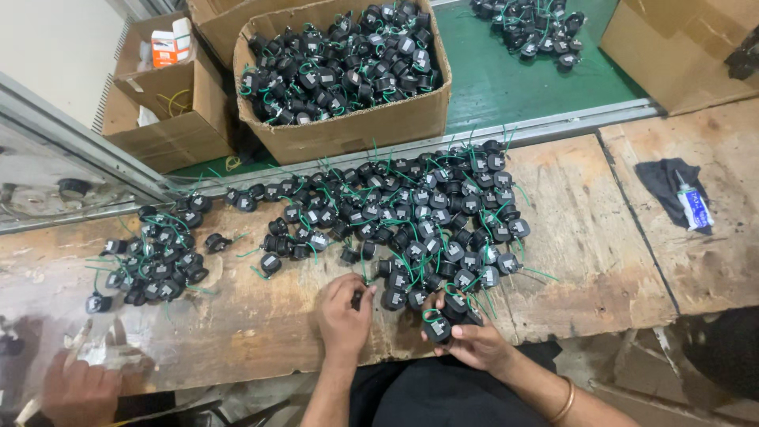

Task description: The person picks up black power adapters with green cords from a workbench, winds the cord around each adapter by hand, and places the finished adapters into a cardboard box, working through the pile one at a time.

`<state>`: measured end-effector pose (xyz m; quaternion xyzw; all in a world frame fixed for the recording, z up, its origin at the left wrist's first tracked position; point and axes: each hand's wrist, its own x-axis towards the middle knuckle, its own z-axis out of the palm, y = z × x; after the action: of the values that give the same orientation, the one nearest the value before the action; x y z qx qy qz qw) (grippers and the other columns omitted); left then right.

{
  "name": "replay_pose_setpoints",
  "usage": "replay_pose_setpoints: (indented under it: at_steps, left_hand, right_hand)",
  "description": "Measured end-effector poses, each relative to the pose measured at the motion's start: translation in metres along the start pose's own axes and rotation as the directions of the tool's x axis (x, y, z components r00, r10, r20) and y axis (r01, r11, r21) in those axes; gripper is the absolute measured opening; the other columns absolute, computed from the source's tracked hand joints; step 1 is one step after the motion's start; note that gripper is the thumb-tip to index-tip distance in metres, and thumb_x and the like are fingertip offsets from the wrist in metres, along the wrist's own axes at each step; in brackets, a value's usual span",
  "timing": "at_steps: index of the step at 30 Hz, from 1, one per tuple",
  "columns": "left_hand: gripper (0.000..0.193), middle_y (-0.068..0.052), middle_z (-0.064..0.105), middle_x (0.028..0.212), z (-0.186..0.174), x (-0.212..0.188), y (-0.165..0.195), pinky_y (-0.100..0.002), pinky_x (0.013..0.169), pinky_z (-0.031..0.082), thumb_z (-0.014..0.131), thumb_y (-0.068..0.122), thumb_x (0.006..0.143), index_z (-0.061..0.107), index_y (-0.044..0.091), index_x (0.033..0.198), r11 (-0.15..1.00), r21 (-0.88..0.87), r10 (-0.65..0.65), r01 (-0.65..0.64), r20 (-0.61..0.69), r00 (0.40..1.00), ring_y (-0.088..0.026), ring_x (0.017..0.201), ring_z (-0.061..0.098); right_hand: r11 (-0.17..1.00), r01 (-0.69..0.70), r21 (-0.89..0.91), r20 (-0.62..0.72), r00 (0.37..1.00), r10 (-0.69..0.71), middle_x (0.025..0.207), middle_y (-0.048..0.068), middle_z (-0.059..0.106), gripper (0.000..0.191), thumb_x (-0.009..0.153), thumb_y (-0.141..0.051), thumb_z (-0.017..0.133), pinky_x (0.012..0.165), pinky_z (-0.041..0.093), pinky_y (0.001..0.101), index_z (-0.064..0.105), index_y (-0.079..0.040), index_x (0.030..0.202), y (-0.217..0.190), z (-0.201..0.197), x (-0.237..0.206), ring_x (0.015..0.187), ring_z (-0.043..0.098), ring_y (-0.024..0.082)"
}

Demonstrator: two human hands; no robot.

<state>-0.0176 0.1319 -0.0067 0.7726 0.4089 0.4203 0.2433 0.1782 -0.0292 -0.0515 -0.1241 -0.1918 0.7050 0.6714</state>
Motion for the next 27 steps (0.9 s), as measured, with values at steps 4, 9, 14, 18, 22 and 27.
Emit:
replay_pose_setpoints:
  at_steps: [4, 9, 14, 18, 22, 27]
  left_hand:
    - [0.03, -0.006, 0.068, 0.093, -0.005, 0.001, -0.012, -0.03, 0.076, 0.054, 0.077, 0.001, 0.079, 0.067, 0.009, 0.106, 0.781, -0.477, -0.42, 0.403, 0.075, 0.904, -0.02, 0.084, 0.067]
    - [0.024, -0.006, 0.07, 0.102, -0.034, -0.005, 0.013, -0.027, 0.078, 0.057, 0.077, -0.005, 0.079, 0.076, 0.004, 0.101, 0.78, -0.604, -0.163, 0.163, 0.056, 0.985, -0.016, 0.091, 0.069]
    - [0.027, -0.008, 0.075, 0.092, -0.021, -0.014, 0.06, -0.031, 0.077, 0.056, 0.084, -0.005, 0.075, 0.078, 0.002, 0.1, 0.793, -0.605, 0.258, -0.077, 0.219, 0.941, -0.018, 0.088, 0.069]
    - [0.027, -0.009, 0.078, 0.093, 0.003, -0.017, 0.08, -0.035, 0.074, 0.061, 0.082, -0.005, 0.075, 0.075, 0.004, 0.099, 0.801, -0.585, 0.004, 0.129, 0.222, 0.975, -0.023, 0.086, 0.076]
    - [0.025, -0.009, 0.082, 0.105, -0.005, -0.023, 0.074, -0.038, 0.087, 0.064, 0.072, -0.009, 0.086, 0.074, 0.004, 0.107, 0.816, -0.571, 0.195, -0.089, 0.127, 0.972, -0.024, 0.098, 0.079]
    - [0.028, -0.016, 0.075, 0.118, -0.023, -0.025, 0.049, -0.044, 0.099, 0.055, 0.074, -0.006, 0.076, 0.072, 0.002, 0.103, 0.792, -0.542, 0.434, -0.282, 0.173, 0.884, -0.034, 0.112, 0.071]
  right_hand:
    - [1.0, 0.018, 0.02, 0.03, 0.999, -0.019, 0.131, 0.016, 0.046, 0.052, 0.092, -0.01, 0.077, 0.08, 0.06, 0.0413, 0.044, -0.006, 0.132, -0.003, 0.007, 0.003, 0.118, 0.062, 0.033]
    - [0.998, 0.06, -0.018, -0.071, 0.996, -0.061, 0.132, 0.014, 0.045, 0.057, 0.084, -0.011, 0.081, 0.09, 0.06, 0.0454, 0.045, -0.01, 0.129, -0.008, 0.025, 0.006, 0.121, 0.06, 0.032]
    - [0.949, 0.115, -0.294, -0.067, 0.988, -0.14, 0.142, 0.015, 0.045, 0.061, 0.08, -0.009, 0.084, 0.103, 0.057, 0.0412, 0.047, -0.008, 0.129, -0.004, 0.026, 0.005, 0.131, 0.057, 0.027]
    - [0.963, 0.054, -0.263, -0.145, 0.985, -0.095, 0.144, 0.02, 0.048, 0.065, 0.079, 0.0, 0.087, 0.07, 0.048, 0.0322, 0.048, -0.005, 0.13, -0.002, 0.015, 0.0, 0.103, 0.056, 0.025]
    - [0.963, 0.064, -0.261, -0.188, 0.975, -0.116, 0.144, 0.016, 0.045, 0.067, 0.076, -0.001, 0.087, 0.082, 0.045, 0.0385, 0.048, -0.007, 0.129, -0.001, 0.011, -0.003, 0.115, 0.055, 0.027]
    - [0.784, 0.231, -0.575, -0.021, 0.955, -0.297, 0.143, 0.016, 0.049, 0.059, 0.08, -0.007, 0.085, 0.112, 0.043, 0.042, 0.051, -0.008, 0.128, 0.002, 0.018, 0.003, 0.132, 0.052, 0.025]
